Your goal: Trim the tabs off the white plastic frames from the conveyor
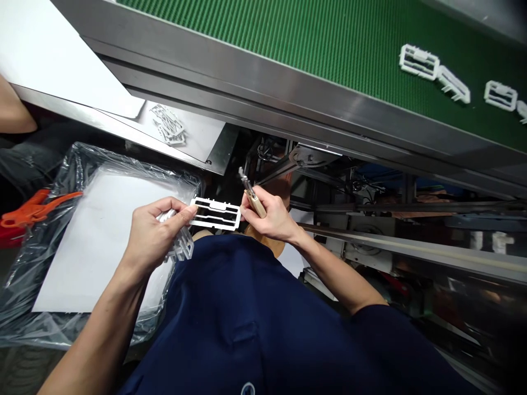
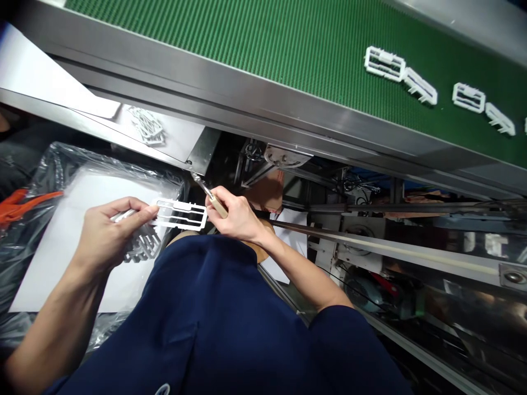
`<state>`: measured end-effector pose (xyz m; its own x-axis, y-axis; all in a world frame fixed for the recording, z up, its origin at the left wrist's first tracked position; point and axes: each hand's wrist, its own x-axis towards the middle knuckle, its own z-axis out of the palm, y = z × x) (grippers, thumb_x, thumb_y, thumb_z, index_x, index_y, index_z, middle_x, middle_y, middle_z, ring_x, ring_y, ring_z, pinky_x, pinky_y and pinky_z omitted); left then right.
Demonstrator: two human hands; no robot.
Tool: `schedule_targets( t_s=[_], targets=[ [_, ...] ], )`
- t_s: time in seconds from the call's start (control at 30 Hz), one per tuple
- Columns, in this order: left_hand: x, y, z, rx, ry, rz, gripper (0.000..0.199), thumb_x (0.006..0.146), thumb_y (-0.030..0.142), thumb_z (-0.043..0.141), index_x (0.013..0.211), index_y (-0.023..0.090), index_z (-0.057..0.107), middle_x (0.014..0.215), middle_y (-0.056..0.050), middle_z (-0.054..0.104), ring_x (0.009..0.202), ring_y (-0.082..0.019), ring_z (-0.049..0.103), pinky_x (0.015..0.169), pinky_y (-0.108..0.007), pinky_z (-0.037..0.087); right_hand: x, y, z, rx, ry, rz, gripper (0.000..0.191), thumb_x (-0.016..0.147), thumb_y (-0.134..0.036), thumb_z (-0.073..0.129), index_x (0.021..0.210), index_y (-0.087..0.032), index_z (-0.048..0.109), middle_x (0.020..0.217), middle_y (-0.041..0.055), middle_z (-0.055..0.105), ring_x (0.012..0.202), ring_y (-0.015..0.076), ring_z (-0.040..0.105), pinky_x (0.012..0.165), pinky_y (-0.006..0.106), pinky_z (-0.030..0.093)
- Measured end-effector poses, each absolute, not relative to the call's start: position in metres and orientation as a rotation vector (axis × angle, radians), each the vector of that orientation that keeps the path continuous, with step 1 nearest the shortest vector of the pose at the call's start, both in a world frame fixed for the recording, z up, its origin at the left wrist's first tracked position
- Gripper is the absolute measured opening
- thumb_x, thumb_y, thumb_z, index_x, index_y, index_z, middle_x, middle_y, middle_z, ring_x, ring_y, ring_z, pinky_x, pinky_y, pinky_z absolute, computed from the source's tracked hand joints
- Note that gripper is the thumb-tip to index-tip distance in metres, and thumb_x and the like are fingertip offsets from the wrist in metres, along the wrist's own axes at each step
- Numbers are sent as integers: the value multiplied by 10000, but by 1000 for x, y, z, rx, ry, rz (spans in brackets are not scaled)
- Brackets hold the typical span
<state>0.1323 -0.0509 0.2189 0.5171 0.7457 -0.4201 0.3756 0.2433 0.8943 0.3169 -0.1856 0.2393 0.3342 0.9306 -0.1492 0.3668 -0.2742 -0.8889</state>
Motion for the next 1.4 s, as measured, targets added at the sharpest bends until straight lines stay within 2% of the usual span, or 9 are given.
schedule_targets(
  t_s=[0.17,0.37,0.7,1.0,1.23,1.4],
  targets=[
    [133,-58,204,1131,1126,395,269,655,367,767,688,149,612,525,11,576,394,-115,490,358,-193,337,311,-177,227,-1613,-801,936,209,730,-270,623,843,-189,467,816,1,587,734,113,571,731,260,481],
    [133,-64,199,1048,1099,448,242,654,337,774,689,153,621,534,17,577,422,-121,522,383,-197,386,310,-171,220,-1516,-638,966,265,691,-263,679,841,-186,474,813,1,597,731,114,584,760,287,492],
    [134,-65,200,1028,1093,463,224,651,325,770,680,153,630,538,17,583,425,-123,523,391,-205,406,311,-170,219,-1522,-617,980,296,667,-296,710,841,-187,496,825,6,611,765,133,606,783,308,498],
    [128,-57,199,959,978,324,238,685,354,750,690,153,621,552,-5,599,372,-116,502,336,-192,359,315,-171,210,-1465,-572,986,297,660,-272,711,857,-184,506,809,0,610,712,118,589,746,298,506],
    [135,-52,191,1086,987,377,228,699,353,737,697,157,622,561,13,586,388,-103,496,366,-195,350,319,-171,208,-1433,-552,1013,314,658,-285,718,865,-188,503,843,12,623,763,143,620,787,326,512],
    [143,-48,184,1217,975,433,215,722,360,715,713,162,632,581,22,582,447,-105,498,441,-211,377,322,-168,206,-1432,-553,997,331,639,-282,725,861,-188,499,838,7,616,757,136,607,789,320,505]
  ],
)
